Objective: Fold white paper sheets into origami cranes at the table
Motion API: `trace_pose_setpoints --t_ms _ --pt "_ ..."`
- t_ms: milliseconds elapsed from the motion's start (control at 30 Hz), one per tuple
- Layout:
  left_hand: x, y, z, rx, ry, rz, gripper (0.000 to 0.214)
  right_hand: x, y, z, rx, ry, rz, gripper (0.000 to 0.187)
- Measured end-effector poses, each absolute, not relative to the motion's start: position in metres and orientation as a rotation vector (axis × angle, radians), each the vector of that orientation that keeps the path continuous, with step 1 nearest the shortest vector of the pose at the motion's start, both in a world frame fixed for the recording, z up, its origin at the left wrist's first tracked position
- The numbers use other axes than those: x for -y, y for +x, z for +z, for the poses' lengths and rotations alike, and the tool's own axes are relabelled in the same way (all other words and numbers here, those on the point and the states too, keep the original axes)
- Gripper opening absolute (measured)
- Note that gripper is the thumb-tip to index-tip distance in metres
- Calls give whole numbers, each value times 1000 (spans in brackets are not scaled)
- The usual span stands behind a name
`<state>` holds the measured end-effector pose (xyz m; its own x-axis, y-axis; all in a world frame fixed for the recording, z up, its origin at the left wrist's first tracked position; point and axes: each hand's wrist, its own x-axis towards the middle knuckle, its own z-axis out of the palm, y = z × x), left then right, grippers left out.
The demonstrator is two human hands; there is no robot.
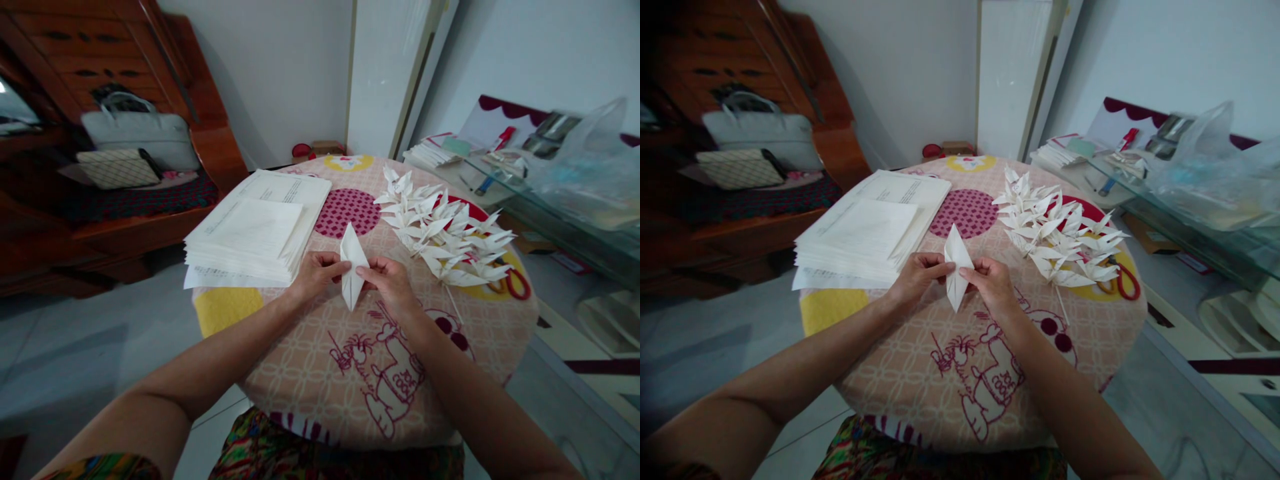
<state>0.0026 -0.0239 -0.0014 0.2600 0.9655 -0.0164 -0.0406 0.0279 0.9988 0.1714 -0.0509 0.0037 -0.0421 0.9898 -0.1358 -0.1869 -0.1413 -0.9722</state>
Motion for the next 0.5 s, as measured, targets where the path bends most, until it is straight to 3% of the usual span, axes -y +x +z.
trace_pose_setpoints --t_ms 500 --pt "27 6 2 -878 1218 887 36 51 178 -5 1103 -1185 1439 28"
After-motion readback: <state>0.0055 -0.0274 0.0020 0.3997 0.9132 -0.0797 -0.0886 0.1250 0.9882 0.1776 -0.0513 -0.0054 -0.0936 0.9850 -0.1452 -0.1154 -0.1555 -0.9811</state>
